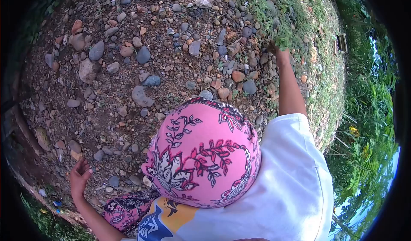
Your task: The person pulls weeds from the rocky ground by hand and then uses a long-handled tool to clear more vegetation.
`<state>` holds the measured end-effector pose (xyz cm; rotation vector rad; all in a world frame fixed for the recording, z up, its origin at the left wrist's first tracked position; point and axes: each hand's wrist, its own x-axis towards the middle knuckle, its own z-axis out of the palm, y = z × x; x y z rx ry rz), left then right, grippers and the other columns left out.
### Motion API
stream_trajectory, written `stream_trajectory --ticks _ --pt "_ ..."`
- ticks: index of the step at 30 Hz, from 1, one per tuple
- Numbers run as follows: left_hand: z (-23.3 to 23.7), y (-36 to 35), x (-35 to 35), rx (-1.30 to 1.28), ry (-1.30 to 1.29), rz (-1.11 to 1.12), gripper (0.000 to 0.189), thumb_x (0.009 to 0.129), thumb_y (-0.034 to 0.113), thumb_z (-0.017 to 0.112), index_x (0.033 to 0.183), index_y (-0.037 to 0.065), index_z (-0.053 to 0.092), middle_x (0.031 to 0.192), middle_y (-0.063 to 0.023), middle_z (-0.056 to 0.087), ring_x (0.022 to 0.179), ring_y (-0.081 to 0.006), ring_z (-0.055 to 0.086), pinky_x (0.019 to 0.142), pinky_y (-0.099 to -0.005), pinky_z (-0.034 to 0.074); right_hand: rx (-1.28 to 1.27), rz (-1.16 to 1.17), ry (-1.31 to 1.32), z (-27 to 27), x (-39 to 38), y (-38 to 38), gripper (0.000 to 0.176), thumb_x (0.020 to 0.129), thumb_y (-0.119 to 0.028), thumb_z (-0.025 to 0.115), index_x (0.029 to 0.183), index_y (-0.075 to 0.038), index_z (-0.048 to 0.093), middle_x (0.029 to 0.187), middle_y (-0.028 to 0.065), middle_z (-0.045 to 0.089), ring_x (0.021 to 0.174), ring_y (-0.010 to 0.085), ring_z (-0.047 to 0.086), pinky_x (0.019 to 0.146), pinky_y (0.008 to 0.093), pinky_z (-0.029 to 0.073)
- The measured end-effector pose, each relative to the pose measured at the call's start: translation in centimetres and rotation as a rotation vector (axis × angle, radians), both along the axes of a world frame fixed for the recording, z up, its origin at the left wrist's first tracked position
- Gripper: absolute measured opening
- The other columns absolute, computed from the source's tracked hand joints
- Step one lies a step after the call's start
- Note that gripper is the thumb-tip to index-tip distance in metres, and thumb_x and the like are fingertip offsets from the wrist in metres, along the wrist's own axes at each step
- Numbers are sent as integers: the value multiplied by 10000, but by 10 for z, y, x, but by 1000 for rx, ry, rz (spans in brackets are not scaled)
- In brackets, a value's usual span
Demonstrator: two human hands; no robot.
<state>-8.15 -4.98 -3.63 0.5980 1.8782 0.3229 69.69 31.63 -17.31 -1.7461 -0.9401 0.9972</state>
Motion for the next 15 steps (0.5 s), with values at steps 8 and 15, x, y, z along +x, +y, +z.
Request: stream_trajectory --ticks 8,15 --pt "3 -5 2 -2 33 -10 705 653 68 698 1257 -75 365 1170 -162 517 1058 -224 513 897 -315 412 -184 1 -699 -20 -37 38 362 587 -232 693 828 30 625 769 139 647 751 269 631 646 356 474" --pt "-2 -6 -1 -36 34 -6 705 648 47 688 1260 -76 359 1172 -167 513 1055 -228 513 898 -322 415 -182 -189 -955 -22 -66 48 326 624 -268 661 829 -15 637 821 197 629 806 352 603 717 395 470"
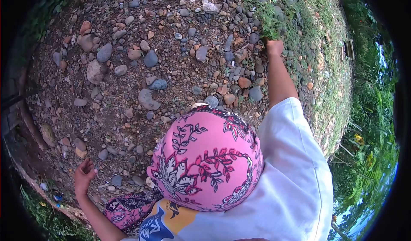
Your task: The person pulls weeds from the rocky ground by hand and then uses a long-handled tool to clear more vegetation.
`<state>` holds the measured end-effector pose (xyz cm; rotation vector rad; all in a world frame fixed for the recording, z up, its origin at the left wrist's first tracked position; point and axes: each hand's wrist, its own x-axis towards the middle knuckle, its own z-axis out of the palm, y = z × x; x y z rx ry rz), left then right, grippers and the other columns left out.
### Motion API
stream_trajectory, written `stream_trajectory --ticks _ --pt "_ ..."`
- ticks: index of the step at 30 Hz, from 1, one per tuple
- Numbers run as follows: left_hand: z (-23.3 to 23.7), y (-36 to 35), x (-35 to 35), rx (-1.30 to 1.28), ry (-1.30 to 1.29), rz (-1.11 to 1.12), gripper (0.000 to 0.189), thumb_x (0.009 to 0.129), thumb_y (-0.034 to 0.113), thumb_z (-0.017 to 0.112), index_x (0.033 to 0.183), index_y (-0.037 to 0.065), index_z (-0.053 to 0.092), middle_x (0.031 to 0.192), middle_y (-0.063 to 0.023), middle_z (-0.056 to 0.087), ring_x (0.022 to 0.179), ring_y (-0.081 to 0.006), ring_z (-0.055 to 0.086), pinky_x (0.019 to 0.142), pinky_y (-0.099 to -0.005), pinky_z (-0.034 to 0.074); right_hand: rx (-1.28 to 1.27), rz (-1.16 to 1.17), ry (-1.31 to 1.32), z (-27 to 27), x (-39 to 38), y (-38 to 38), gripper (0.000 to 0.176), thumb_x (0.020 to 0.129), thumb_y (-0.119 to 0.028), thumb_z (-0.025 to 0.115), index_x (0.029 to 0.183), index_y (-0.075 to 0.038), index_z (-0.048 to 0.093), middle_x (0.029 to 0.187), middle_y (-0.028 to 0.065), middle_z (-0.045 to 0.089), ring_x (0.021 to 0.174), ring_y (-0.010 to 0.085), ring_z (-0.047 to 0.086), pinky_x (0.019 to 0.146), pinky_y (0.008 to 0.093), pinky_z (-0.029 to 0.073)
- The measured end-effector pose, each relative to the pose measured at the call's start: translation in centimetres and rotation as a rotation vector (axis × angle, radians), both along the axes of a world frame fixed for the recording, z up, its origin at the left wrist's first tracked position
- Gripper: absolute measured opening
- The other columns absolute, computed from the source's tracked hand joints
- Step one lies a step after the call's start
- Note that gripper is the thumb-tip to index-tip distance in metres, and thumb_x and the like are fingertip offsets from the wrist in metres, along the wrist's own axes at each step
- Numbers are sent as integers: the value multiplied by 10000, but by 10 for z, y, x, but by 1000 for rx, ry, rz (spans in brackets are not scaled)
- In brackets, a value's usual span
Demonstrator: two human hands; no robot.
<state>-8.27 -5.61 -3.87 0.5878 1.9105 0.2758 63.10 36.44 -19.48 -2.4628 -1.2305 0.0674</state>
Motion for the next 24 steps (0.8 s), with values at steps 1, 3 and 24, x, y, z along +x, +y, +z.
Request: stream_trajectory --ticks 1,3,24 --pt "0 1 1 0 -4 6 704 648 43 686 1260 -76 359 1173 -167 512 1055 -228 513 898 -323 415 41 25 -9 -2 1 1 299 631 -243 645 820 -11 638 813 202 628 800 355 604 719 401 470" --pt "0 3 1 -6 0 -2 697 651 38 682 1260 -75 361 1174 -166 512 1055 -230 513 894 -321 417 122 77 -27 -8 0 3 249 646 -194 614 803 -3 641 799 211 626 788 360 605 721 412 471" --pt "-3 5 0 19 -24 8 704 657 47 699 1258 -79 356 1165 -171 511 1041 -227 519 850 -313 452 512 -5 916 -1 27 -23 325 697 1 664 1000 -49 554 951 31 578 745 155 564 577 310 472"
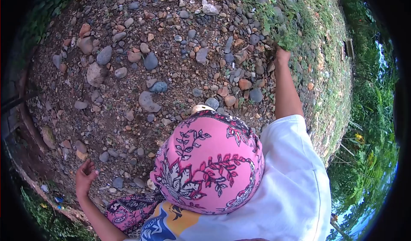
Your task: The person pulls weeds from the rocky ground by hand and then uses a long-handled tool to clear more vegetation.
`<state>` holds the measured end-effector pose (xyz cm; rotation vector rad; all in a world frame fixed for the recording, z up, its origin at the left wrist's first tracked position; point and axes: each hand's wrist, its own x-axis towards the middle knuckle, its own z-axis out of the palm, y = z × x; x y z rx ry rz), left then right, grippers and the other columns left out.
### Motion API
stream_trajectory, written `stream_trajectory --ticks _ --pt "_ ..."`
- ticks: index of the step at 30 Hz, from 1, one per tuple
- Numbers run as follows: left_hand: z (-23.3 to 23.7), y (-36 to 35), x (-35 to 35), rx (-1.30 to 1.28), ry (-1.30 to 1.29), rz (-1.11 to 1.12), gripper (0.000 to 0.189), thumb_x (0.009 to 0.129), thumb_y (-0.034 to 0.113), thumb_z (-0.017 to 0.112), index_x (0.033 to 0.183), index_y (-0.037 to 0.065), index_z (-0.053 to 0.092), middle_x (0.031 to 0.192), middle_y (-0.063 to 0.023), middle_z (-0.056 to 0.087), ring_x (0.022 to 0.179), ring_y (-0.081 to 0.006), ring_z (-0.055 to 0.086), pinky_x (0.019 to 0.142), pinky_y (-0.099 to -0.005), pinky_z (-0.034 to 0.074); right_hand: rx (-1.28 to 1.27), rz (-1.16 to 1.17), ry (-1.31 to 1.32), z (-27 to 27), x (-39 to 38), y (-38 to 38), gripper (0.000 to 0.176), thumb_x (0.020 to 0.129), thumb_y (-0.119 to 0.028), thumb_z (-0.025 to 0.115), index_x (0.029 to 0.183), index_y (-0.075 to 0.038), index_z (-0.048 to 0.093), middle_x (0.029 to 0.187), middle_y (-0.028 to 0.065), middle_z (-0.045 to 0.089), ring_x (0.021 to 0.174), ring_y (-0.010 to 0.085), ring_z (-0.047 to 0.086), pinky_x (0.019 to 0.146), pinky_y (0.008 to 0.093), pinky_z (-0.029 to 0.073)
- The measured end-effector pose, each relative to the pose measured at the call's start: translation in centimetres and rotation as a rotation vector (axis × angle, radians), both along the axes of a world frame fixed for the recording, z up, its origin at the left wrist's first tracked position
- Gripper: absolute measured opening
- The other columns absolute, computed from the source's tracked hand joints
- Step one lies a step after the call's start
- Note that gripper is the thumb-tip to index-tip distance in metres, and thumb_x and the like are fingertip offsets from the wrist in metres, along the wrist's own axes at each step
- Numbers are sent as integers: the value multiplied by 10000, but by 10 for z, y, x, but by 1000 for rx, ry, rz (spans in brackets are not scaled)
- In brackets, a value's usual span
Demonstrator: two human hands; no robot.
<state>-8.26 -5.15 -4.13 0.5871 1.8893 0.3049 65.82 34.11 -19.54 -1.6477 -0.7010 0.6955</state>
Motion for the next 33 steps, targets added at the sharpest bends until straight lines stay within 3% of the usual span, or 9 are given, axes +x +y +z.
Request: stream_trajectory --ticks 5,8,12,13,16,20,25,28,33 --pt "1 1 1 -5 -5 5 708 658 59 704 1260 -74 357 1161 -167 514 1037 -225 521 846 -312 454 73 102 241 63 4 -10 247 754 -54 658 970 -66 540 896 19 563 719 135 556 584 303 498" --pt "2 3 2 -3 -6 18 705 660 71 706 1259 -70 363 1155 -164 520 1035 -221 523 854 -310 448 -238 222 -74 79 22 -9 207 770 -93 641 951 -60 545 858 20 558 703 124 541 593 307 495" --pt "-1 5 1 18 1 -16 696 661 93 708 1252 -69 376 1150 -161 527 1031 -214 527 875 -310 430 -578 225 -600 11 81 14 208 744 -154 644 909 -60 558 770 33 564 622 130 510 551 282 433" --pt "1 5 2 20 4 -18 693 662 98 708 1249 -70 380 1149 -162 528 1029 -212 528 880 -310 426 -510 224 -394 29 49 5 248 731 -196 653 910 -46 571 745 33 567 601 131 498 551 282 412" --pt "6 3 4 9 31 -33 683 665 104 704 1245 -71 387 1148 -161 530 1023 -212 532 885 -310 420 -426 166 -449 18 26 12 296 707 -201 661 922 -19 571 767 43 579 630 131 523 576 289 422" --pt "10 -6 6 2 40 -13 679 664 87 694 1249 -67 385 1145 -162 532 1024 -213 532 884 -310 420 -590 190 -763 -10 28 38 338 663 -167 652 937 10 563 805 92 607 709 178 574 632 297 442" --pt "9 -9 4 -36 57 -33 691 659 71 687 1259 -65 372 1151 -161 527 1034 -215 527 885 -312 421 -700 273 -960 1 10 61 486 686 -397 599 981 -10 604 1005 220 590 933 331 576 765 370 459" --pt "3 -10 1 -34 49 -5 694 657 77 689 1257 -68 372 1152 -159 526 1036 -215 525 885 -312 420 -660 245 -1026 3 6 68 367 702 -318 634 930 -30 625 920 160 629 858 284 600 719 352 465" --pt "6 -3 5 -33 56 -10 699 654 97 699 1252 -69 378 1148 -159 528 1031 -214 526 885 -313 420 -145 145 -389 -33 44 81 317 683 -194 710 944 -38 620 866 92 630 761 237 597 655 345 469"
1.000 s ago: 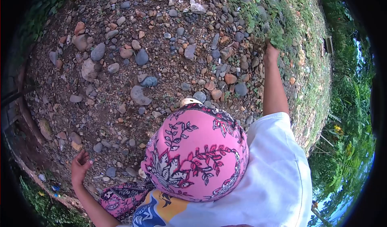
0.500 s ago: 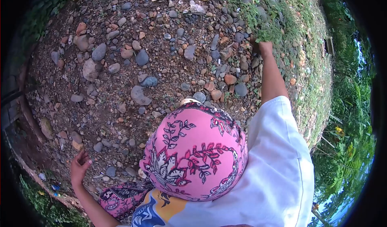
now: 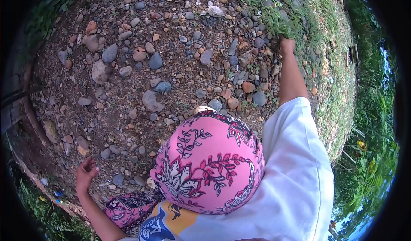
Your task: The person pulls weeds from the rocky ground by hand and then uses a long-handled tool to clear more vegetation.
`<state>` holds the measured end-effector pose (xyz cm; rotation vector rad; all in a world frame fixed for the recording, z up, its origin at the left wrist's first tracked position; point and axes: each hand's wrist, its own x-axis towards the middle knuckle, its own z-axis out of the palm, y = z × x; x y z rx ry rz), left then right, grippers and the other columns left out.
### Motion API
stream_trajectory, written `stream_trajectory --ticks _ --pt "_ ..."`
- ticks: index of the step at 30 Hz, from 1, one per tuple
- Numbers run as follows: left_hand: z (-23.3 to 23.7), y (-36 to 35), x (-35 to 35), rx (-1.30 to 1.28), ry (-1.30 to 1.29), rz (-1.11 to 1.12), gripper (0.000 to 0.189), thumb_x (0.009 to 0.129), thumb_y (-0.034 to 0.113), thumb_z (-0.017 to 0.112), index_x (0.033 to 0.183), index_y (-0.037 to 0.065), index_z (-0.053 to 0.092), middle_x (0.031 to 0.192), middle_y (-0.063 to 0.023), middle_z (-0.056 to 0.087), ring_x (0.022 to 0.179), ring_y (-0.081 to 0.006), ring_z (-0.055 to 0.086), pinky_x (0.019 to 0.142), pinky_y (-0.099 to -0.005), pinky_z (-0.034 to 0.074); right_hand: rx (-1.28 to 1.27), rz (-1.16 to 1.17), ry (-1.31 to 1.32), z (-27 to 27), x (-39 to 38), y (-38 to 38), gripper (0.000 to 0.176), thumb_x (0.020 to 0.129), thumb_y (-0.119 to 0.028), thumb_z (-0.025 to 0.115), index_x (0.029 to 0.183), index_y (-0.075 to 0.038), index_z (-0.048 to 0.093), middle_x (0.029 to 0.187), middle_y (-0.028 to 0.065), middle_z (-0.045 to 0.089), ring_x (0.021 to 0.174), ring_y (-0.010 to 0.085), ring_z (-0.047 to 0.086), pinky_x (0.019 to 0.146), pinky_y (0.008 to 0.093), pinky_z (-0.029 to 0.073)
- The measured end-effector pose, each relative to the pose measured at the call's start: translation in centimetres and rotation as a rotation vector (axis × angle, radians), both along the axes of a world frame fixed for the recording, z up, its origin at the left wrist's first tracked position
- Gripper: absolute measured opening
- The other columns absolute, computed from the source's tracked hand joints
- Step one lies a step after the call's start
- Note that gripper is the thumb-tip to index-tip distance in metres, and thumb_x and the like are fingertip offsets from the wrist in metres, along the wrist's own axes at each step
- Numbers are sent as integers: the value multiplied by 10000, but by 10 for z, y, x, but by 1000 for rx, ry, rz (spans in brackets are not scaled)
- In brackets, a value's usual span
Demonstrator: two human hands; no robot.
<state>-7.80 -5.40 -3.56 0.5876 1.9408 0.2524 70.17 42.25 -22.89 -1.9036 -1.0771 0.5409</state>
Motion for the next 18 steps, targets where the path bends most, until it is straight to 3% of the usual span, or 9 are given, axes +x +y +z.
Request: stream_trajectory --ticks 1,4,7,8,11,14,17,18 --pt "0 0 -1 1 -2 -1 699 653 101 701 1251 -69 379 1148 -159 528 1030 -214 526 885 -313 420 122 19 96 16 -13 -9 310 687 -154 710 955 -37 609 845 69 625 724 219 590 631 340 466" --pt "0 0 -1 -9 5 -12 701 657 104 701 1254 -67 376 1150 -158 527 1027 -211 526 885 -312 419 79 52 413 59 -43 -29 213 771 -75 626 975 -62 564 811 1 577 642 124 505 551 276 409" --pt "-1 0 -3 -5 -10 -3 696 660 101 698 1255 -66 377 1152 -159 526 1027 -209 525 884 -310 420 -200 154 330 54 -37 -35 261 767 -103 631 1014 -68 557 882 -2 583 723 138 524 597 289 427" --pt "-1 1 -2 1 -13 0 695 660 98 697 1255 -66 377 1153 -160 525 1026 -208 525 884 -310 420 -157 222 82 47 -41 -38 349 741 -185 658 1052 -69 550 894 4 604 726 200 567 628 323 454" --pt "1 1 -1 13 -10 -6 688 661 89 694 1253 -65 379 1154 -163 525 1022 -206 527 882 -309 421 -408 216 -518 44 -59 -33 305 745 -236 575 978 -45 617 886 109 645 814 239 590 752 330 450" --pt "1 -5 -4 28 -5 -21 677 661 79 690 1249 -65 387 1153 -164 526 1019 -205 530 879 -309 425 -342 155 -710 25 -65 -22 309 749 -281 566 926 -37 634 879 136 642 802 229 596 735 324 450" --pt "7 -8 -2 35 -8 7 664 661 66 684 1244 -64 394 1149 -163 529 1017 -204 531 877 -310 427 47 -58 -120 13 -68 -21 288 729 -239 600 903 -13 633 848 125 646 778 223 597 730 331 454" --pt "9 -9 -2 31 -3 13 660 661 62 682 1242 -64 397 1147 -162 530 1017 -204 532 877 -310 428 -26 -81 -80 15 -65 -26 253 726 -108 602 957 -4 608 913 102 632 824 205 575 760 319 446"
